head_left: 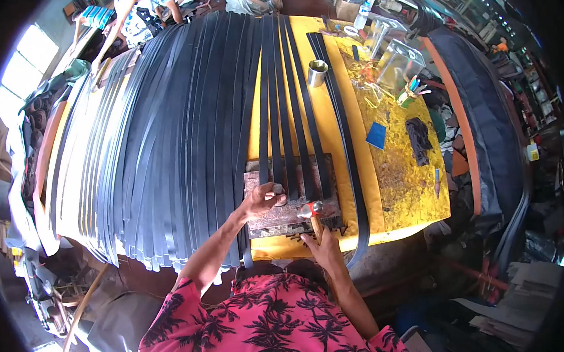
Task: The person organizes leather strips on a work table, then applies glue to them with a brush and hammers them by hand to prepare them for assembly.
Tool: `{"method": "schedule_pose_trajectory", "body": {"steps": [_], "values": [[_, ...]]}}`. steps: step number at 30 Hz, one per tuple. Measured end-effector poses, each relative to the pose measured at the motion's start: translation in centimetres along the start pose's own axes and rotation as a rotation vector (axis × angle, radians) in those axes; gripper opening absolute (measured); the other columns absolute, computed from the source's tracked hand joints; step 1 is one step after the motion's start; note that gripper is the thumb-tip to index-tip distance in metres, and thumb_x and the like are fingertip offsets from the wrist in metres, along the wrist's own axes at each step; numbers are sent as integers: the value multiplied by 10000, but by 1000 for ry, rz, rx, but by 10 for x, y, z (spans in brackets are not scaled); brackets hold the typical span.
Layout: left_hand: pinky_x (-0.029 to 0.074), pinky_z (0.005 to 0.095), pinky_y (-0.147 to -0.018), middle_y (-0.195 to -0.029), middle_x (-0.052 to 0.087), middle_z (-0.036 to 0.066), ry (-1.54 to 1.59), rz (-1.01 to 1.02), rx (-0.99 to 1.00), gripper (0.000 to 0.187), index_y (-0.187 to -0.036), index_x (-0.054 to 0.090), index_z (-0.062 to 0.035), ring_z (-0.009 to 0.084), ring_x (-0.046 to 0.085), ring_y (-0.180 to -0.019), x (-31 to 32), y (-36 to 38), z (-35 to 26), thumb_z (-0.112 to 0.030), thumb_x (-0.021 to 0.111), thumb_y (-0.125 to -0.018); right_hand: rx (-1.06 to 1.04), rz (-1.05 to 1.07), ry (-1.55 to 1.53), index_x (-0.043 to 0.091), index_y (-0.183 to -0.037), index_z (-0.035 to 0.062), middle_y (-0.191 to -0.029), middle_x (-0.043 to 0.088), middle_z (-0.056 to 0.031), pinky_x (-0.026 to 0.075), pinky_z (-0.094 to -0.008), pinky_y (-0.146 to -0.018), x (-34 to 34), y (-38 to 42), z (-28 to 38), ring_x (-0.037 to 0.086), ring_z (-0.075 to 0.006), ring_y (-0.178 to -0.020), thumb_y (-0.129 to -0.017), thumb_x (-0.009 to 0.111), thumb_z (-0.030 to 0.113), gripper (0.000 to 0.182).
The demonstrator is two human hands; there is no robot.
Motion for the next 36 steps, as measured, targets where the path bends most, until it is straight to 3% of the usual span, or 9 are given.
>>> {"method": "schedule_pose_trajectory", "body": {"steps": [4, 7, 12, 14, 17, 29, 32, 34, 36], "values": [[523, 342, -900, -977, 704, 52, 44, 29, -12, 284, -1056, 634, -41, 148, 659, -948, 1, 0, 6, -273, 699, -906, 49, 13, -25, 509, -1128, -93, -841, 624, -343, 504, -514, -663, 0, 0, 0, 628, -506, -847, -870, 666, 498, 664], [548, 347, -843, -952, 710, 82, 22, -2, 6, 222, -1017, 636, -25, 187, 674, -943, 1, 0, 5, -197, 706, -897, 65, 22, -36, 514, -1131, -89, -849, 623, -343, 501, -515, -668, 3, -1, -5, 621, -512, -853, -873, 664, 491, 652], [537, 333, -887, -978, 706, 70, 32, 26, -18, 245, -1051, 641, -28, 176, 668, -969, 0, 1, 5, -203, 710, -894, 59, 12, -26, 521, -1138, -79, -855, 620, -344, 502, -510, -674, 4, -1, -6, 612, -519, -861, -872, 667, 485, 641], [524, 325, -929, -1002, 703, 60, 44, 49, -33, 270, -1074, 629, -23, 161, 661, -984, 1, 1, 7, -213, 707, -898, 57, -31, -10, 555, -1075, -55, -785, 639, -273, 501, -467, -647, 2, -1, -6, 656, -458, -794, -865, 699, 438, 554], [529, 327, -921, -1005, 704, 58, 56, 42, -4, 268, -1078, 627, -25, 160, 663, -984, 1, 0, 13, -213, 702, -902, 50, 9, -51, 528, -1147, -78, -866, 628, -341, 510, -507, -691, 2, -2, -6, 626, -504, -872, -876, 656, 495, 646], [544, 326, -926, -1018, 717, 73, -29, 46, 24, 223, -1078, 656, -31, 163, 678, -981, 1, 4, 4, -120, 710, -880, 49, -11, 8, 547, -1089, -56, -845, 637, -331, 517, -514, -669, 1, -2, -7, 638, -491, -852, -903, 628, 472, 566], [546, 314, -919, -1039, 719, 76, -93, 60, 37, 234, -1099, 657, -26, 156, 679, -982, 2, 6, 5, -77, 698, -875, 38, -35, 34, 544, -1059, -53, -842, 631, -335, 511, -519, -660, -1, -1, -4, 630, -496, -859, -928, 602, 440, 513], [587, 329, -781, -1003, 732, 104, -133, 5, 199, 260, -1081, 662, -58, 194, 712, -877, 2, 9, 1, -141, 737, -847, 25, -26, 22, 539, -1059, -55, -842, 626, -339, 505, -523, -652, -3, 0, 0, 626, -499, -859, -943, 585, 417, 488], [587, 325, -778, -1006, 732, 102, -126, -2, 215, 265, -1088, 660, -53, 195, 714, -881, 3, 13, 0, -123, 735, -844, 7, -18, 13, 533, -1060, -56, -842, 621, -343, 500, -527, -643, -6, 3, 9, 621, -502, -860, -957, 567, 394, 464]]}}
Point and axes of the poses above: each hand's wrist, its own y-axis away from the middle knuckle, its own x-axis out of the palm, z = x × y, the point moved 6 cm from there along -y, towards the middle knuckle
